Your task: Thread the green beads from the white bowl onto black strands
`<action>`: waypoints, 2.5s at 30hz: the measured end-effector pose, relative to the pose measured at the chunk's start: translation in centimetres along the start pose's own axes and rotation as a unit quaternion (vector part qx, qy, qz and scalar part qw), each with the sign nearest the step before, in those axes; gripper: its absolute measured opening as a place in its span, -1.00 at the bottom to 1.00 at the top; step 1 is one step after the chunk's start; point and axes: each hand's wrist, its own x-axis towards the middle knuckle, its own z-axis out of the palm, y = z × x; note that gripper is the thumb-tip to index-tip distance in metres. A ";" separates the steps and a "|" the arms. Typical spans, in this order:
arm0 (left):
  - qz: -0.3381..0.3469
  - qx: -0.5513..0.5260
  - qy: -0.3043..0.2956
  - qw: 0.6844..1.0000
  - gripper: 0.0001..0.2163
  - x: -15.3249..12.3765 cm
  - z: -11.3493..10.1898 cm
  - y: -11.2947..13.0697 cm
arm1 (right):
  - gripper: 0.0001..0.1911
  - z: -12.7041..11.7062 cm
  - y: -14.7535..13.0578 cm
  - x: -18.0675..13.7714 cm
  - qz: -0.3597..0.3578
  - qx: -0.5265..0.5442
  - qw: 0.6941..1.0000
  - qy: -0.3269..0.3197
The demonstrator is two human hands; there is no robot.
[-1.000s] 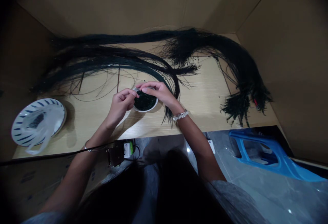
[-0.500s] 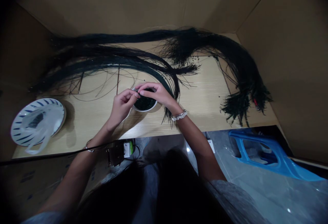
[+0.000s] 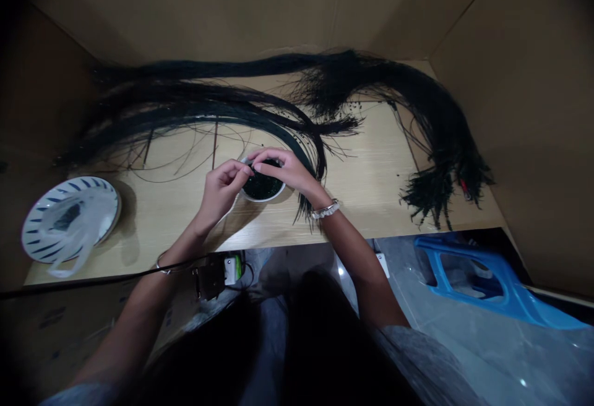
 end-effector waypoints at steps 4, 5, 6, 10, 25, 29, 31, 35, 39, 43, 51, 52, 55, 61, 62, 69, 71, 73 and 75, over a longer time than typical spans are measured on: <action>0.003 -0.003 0.001 1.000 -0.71 0.0 0.0 0.0 | -0.68 0.1 -0.1 0.0 0.007 0.001 1.000 0.022; 0.004 -0.003 0.000 1.000 -0.71 0.0 0.0 0.0 | -0.68 0.1 0.0 0.0 0.007 -0.002 1.000 0.026; 0.003 -0.002 0.000 1.000 -0.71 0.0 0.0 0.0 | -0.68 0.1 0.0 0.0 0.006 -0.008 1.000 0.030; -0.003 0.000 -0.003 1.000 -0.73 0.0 0.0 0.0 | -0.67 0.1 0.1 0.0 -0.011 -0.036 0.999 0.034; -0.030 -0.027 -0.007 0.999 -0.69 0.3 0.0 -0.2 | -0.67 0.3 -0.7 -0.1 -0.050 -0.095 0.994 0.033; -0.039 -0.047 -0.010 0.998 -0.70 0.3 -0.1 -0.2 | -0.68 0.4 -1.1 -0.2 -0.046 -0.111 0.992 0.036; -0.049 -0.058 -0.011 0.997 -0.70 0.3 -0.1 -0.1 | -0.69 0.4 -1.1 -0.2 -0.045 -0.113 0.992 0.039; -0.056 -0.060 -0.018 0.996 -0.79 0.4 -0.3 0.1 | -0.71 0.3 -1.1 -0.2 -0.050 -0.118 0.991 0.045; -0.064 -0.050 -0.052 0.995 -0.84 0.5 -0.7 0.3 | -0.71 0.2 -1.0 -0.2 -0.057 -0.112 0.991 0.048; -0.068 -0.073 -0.072 0.992 -0.80 0.6 -1.0 0.0 | -0.69 0.2 -1.0 -0.2 -0.049 -0.110 0.991 0.052; -0.065 -0.054 -0.028 0.996 -0.71 0.5 -0.6 0.8 | -0.71 0.2 -1.2 -0.2 -0.047 -0.114 0.990 0.062; -0.061 -0.049 -0.022 0.997 -0.69 0.5 -0.5 0.8 | -0.72 0.2 -1.1 -0.2 -0.052 -0.116 0.990 0.061; -0.055 -0.048 -0.012 0.997 -0.67 0.5 -0.5 0.8 | -0.72 0.1 -1.0 -0.2 -0.072 -0.126 0.988 0.059; -0.089 -0.088 0.006 0.992 -0.69 0.6 -0.7 0.9 | -0.73 0.1 -1.0 -0.2 -0.076 -0.252 0.960 0.094; -0.097 -0.094 0.007 0.991 -0.70 0.6 -0.7 0.9 | -0.77 0.1 -1.0 -0.4 -0.068 -0.310 0.943 0.102; -0.102 -0.110 0.004 0.989 -0.75 0.8 -0.9 1.1 | -0.84 0.6 -0.8 -1.7 0.000 -0.580 0.814 0.029; -0.100 -0.109 0.003 0.989 -0.75 0.8 -0.8 1.1 | -0.81 0.7 -0.7 -1.9 0.011 -0.590 0.807 0.015; -0.099 -0.108 0.002 0.989 -0.74 0.8 -0.8 1.1 | -0.82 0.6 -0.7 -1.9 0.012 -0.590 0.807 0.006; -0.099 -0.109 0.001 0.989 -0.74 0.8 -0.8 1.1 | -0.86 0.6 -0.6 -1.9 0.003 -0.585 0.811 0.001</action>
